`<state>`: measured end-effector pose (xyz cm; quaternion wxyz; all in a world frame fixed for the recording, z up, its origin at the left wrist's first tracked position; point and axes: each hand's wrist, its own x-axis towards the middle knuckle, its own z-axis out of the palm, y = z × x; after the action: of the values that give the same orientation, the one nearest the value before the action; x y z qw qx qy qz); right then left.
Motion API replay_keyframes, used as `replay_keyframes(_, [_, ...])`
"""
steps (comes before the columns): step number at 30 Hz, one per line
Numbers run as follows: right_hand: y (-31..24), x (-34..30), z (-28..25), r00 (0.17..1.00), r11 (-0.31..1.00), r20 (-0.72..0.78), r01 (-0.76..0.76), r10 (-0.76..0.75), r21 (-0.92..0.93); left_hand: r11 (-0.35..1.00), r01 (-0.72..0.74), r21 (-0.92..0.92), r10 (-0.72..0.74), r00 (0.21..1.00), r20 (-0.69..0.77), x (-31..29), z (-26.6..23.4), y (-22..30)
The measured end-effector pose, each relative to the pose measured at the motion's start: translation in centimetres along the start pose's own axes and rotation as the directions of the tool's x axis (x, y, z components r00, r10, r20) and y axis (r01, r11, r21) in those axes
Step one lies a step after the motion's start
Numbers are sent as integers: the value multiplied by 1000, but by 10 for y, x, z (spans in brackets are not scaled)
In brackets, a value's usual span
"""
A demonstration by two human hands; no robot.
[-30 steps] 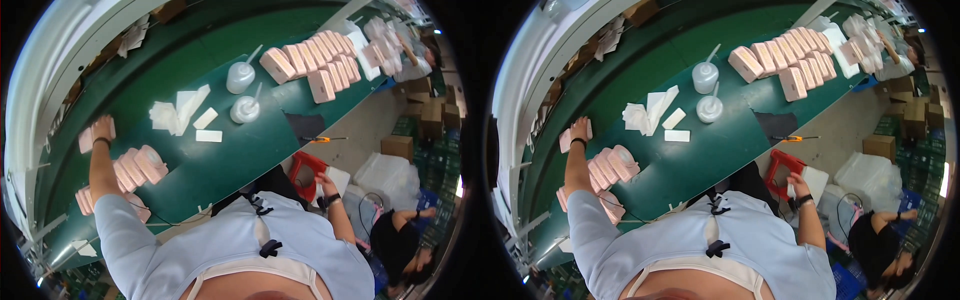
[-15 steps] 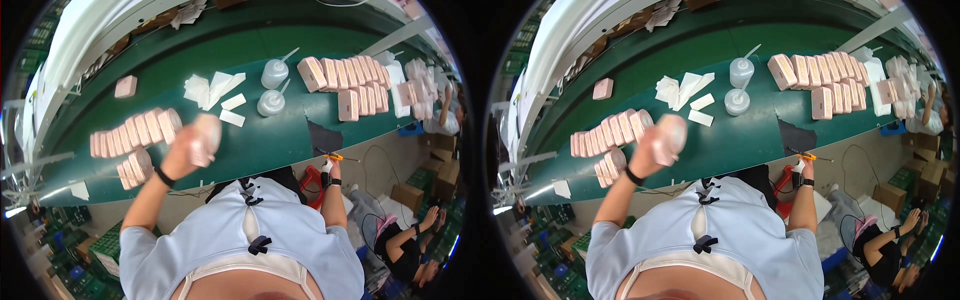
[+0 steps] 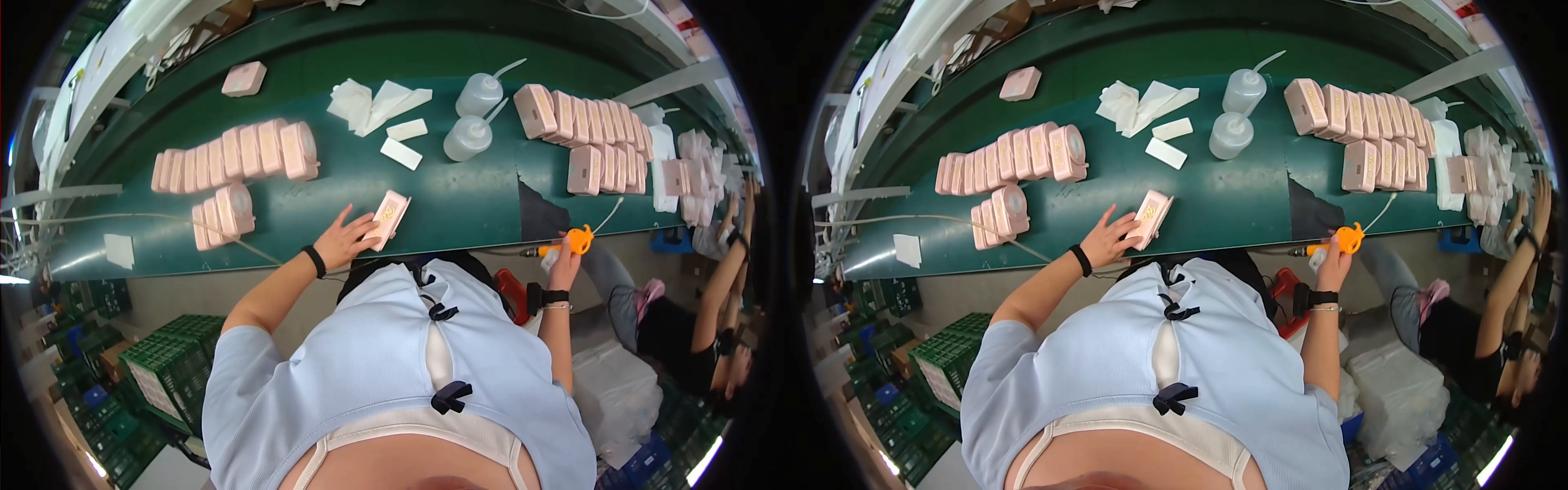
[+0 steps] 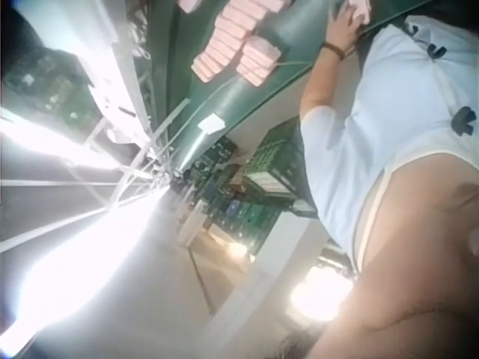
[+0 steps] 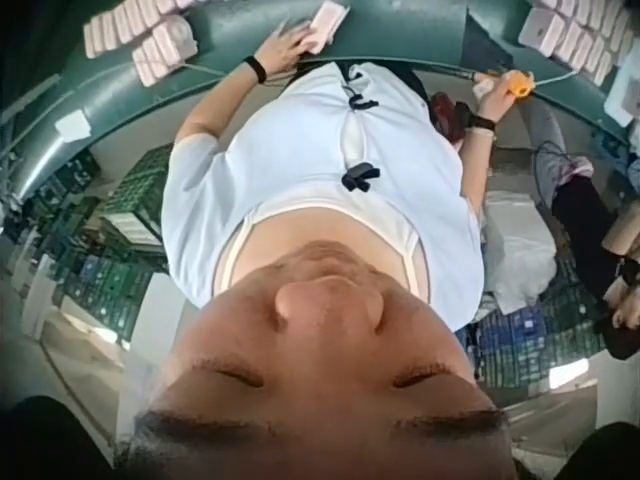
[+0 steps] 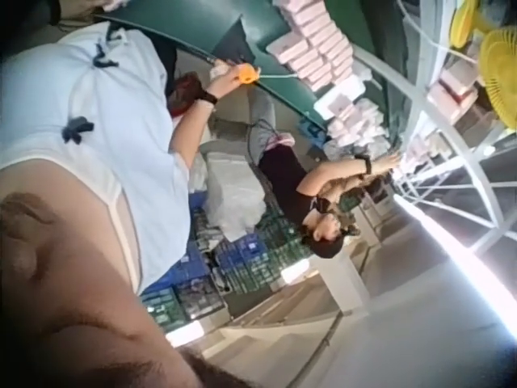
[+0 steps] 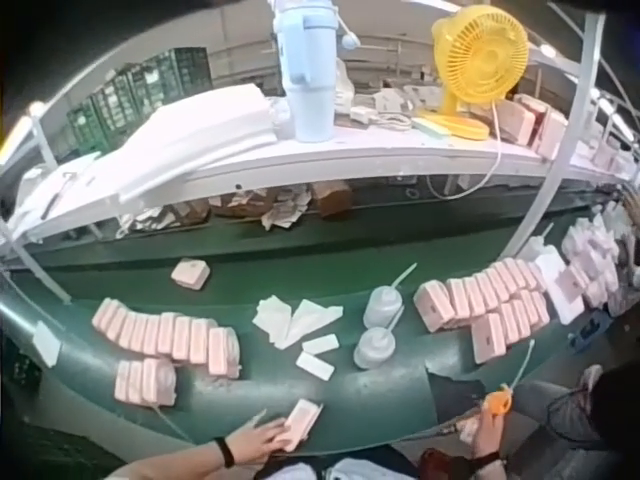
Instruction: Cleaning and inspecting pink plastic electronic housings using an air nozzle and a cleaning cloth on an assembly line.
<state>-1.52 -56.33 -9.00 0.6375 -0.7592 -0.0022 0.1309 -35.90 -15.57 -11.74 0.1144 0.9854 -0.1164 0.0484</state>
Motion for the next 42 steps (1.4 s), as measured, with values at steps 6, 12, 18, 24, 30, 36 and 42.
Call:
replay_keyframes(6, [-93, -14, 50, 968, 979, 239, 21, -70, 201, 911, 314, -267, -349, 933, -91, 27, -37, 37])
replay_keyframes(12, [-156, -35, 107, 631, 911, 713, 412, -305, 26, 459, 697, -551, -785, 609, 116, 92, -50, 44])
replay_keyframes(18, [-187, -24, 146, 221, 461, 940, 827, 261, -322, -179, 312, -933, -855, 421, 304, 42, -64, 27])
replay_keyframes(24, [-198, -49, 198, 39, 281, 985, 956, 167, -86, -458, -175, -872, -884, 195, 425, -38, -97, 64])
replay_keyframes(30, [-204, -88, 251, -206, 273, 970, 948, 130, 165, 83, 868, -490, -988, 135, 73, -61, -169, 116])
replay_keyframes(36, [-204, -118, 291, -397, 325, 906, 884, 148, 335, -210, 544, -812, -934, 135, 332, -113, -160, 143])
replay_keyframes(42, [-196, -108, 320, -393, 331, 904, 887, 171, 323, -538, -467, -702, -843, 318, 435, -184, -81, 171])
